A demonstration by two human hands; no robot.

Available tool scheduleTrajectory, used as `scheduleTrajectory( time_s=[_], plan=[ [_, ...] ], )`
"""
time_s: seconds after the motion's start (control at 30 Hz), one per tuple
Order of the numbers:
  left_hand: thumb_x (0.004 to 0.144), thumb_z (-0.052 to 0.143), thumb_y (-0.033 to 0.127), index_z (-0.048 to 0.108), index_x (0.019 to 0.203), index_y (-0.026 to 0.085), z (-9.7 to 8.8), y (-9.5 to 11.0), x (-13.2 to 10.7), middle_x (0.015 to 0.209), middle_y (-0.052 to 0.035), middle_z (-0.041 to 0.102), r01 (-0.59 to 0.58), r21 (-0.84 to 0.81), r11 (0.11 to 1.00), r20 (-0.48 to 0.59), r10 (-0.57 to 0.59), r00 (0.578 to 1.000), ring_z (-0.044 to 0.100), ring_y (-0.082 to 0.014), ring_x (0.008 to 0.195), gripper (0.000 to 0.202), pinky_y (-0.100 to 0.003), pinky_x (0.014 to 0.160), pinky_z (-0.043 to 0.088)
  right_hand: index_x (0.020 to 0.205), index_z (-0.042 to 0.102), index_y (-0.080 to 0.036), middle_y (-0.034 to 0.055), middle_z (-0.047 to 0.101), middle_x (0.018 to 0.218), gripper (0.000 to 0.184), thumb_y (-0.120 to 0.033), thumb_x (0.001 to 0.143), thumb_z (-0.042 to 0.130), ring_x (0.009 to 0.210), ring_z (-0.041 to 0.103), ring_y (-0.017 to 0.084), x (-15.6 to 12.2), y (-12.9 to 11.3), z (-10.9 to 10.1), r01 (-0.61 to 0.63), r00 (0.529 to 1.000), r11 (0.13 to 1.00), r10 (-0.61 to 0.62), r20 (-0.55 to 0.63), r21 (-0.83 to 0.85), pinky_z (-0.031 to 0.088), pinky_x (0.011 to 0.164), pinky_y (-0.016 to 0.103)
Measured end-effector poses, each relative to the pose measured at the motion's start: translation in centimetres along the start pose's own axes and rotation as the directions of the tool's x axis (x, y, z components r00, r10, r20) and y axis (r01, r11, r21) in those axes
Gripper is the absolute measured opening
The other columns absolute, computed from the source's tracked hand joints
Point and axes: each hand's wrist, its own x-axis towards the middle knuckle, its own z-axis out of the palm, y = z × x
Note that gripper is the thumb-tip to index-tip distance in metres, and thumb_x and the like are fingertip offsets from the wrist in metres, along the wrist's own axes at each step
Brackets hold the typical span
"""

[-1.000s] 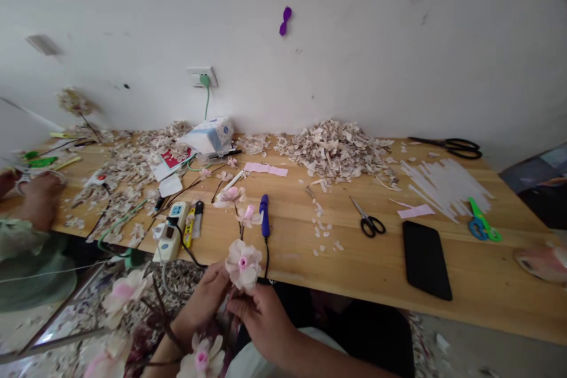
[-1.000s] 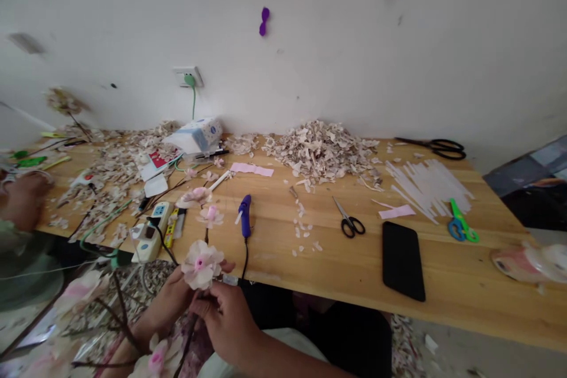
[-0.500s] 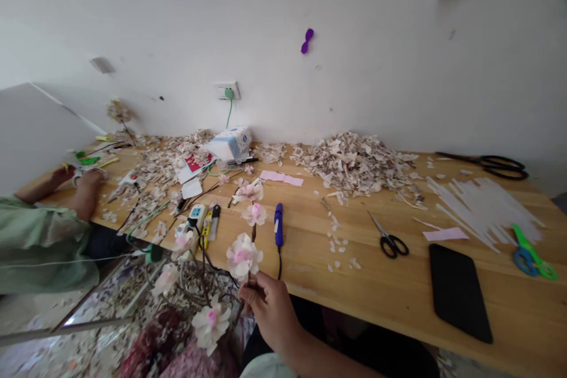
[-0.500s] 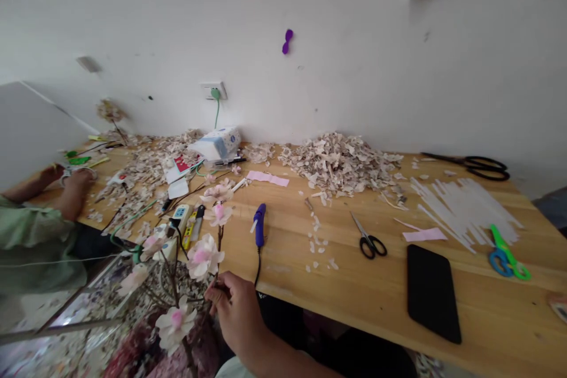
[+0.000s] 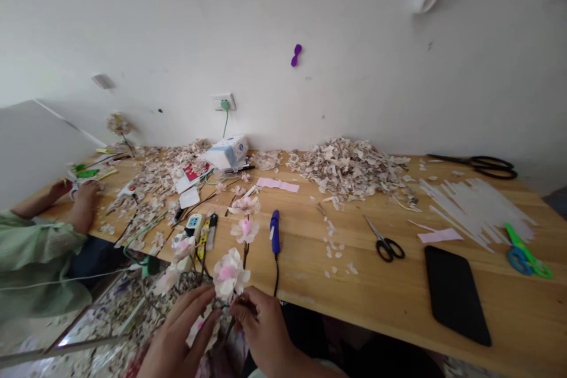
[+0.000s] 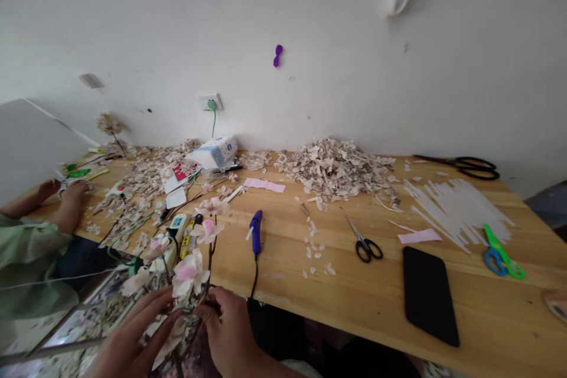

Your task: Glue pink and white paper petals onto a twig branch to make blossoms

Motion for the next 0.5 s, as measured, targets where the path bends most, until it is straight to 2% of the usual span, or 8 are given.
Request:
scheduleTrajectory(
  time_s=[0.07, 0.13, 0.23, 0.3, 0.37, 0.5],
  plan=[
    [0.077, 0.073, 0.042, 0.077, 0.096, 0.029, 0.9, 0.1, 0.7, 0.114, -0.0074, 0.073, -0.032, -0.022, 0.999, 0.05, 0.033, 0.998, 0.066, -0.03, 0.108, 0.023, -0.03, 0.097, 0.05, 0.079, 0.067, -0.019, -0.0006, 0.061, 0.068, 0.039, -0.057, 0.086, 0.066, 0.06, 0.054, 0.013, -0.2, 0.1, 0.1, 0.01, 1.0, 1.0, -0.01, 0.01, 0.007, 0.042, 0.056, 0.021],
    [0.078, 0.073, 0.036, 0.077, 0.096, 0.029, 1.7, 0.1, 1.4, 0.108, -0.0071, 0.074, -0.04, -0.066, 0.997, 0.149, 0.05, 0.988, 0.067, -0.0299, 0.104, 0.019, -0.031, 0.094, 0.051, 0.077, 0.067, -0.019, -0.0004, 0.061, 0.069, 0.037, -0.055, 0.087, 0.065, 0.061, 0.054, 0.014, -0.4, 0.3, 0.1, 0.015, 1.0, 1.0, -0.016, 0.025, 0.015, 0.042, 0.056, 0.022],
    [0.078, 0.073, 0.033, 0.078, 0.091, 0.028, 2.3, 0.5, 2.4, 0.092, -0.0053, 0.076, 0.015, -0.155, 0.988, 0.316, 0.036, 0.948, 0.068, -0.0281, 0.088, 0.014, -0.031, 0.086, 0.054, 0.076, 0.067, -0.019, 0.0001, 0.06, 0.067, 0.039, -0.055, 0.09, 0.06, 0.06, 0.054, 0.014, -0.7, 0.5, 0.1, 0.02, 0.999, 1.0, -0.021, 0.035, 0.022, 0.042, 0.055, 0.022],
    [0.078, 0.074, 0.034, 0.078, 0.088, 0.027, 2.4, 0.8, 2.8, 0.084, -0.0042, 0.075, 0.078, -0.234, 0.969, 0.404, 0.024, 0.914, 0.067, -0.0264, 0.082, 0.013, -0.031, 0.086, 0.054, 0.077, 0.068, -0.019, 0.0007, 0.06, 0.066, 0.04, -0.055, 0.091, 0.058, 0.06, 0.055, 0.015, -0.7, 0.8, 0.0, 0.021, 0.999, 1.0, -0.022, 0.037, 0.021, 0.043, 0.054, 0.023],
    [0.077, 0.075, 0.035, 0.078, 0.091, 0.026, 2.4, 1.2, 3.1, 0.084, -0.0044, 0.075, 0.129, -0.299, 0.945, 0.451, 0.021, 0.892, 0.067, -0.0266, 0.09, 0.017, -0.032, 0.093, 0.052, 0.08, 0.069, -0.019, 0.0009, 0.061, 0.065, 0.039, -0.054, 0.092, 0.057, 0.059, 0.056, 0.016, -0.8, 1.1, 0.0, 0.017, 0.999, 1.0, -0.018, 0.037, 0.017, 0.043, 0.054, 0.023],
    [0.081, 0.07, 0.042, 0.073, 0.11, 0.025, 3.0, 1.4, 3.3, 0.102, -0.0081, 0.075, 0.27, -0.412, 0.87, 0.493, -0.037, 0.869, 0.063, -0.0275, 0.108, 0.033, -0.034, 0.097, 0.051, 0.083, 0.073, -0.022, -0.0004, 0.062, 0.065, 0.025, -0.045, 0.089, 0.064, 0.056, 0.056, 0.015, -0.9, 1.1, 0.2, 0.02, 0.999, 1.0, -0.021, 0.046, 0.006, 0.043, 0.053, 0.023]
  ],
)
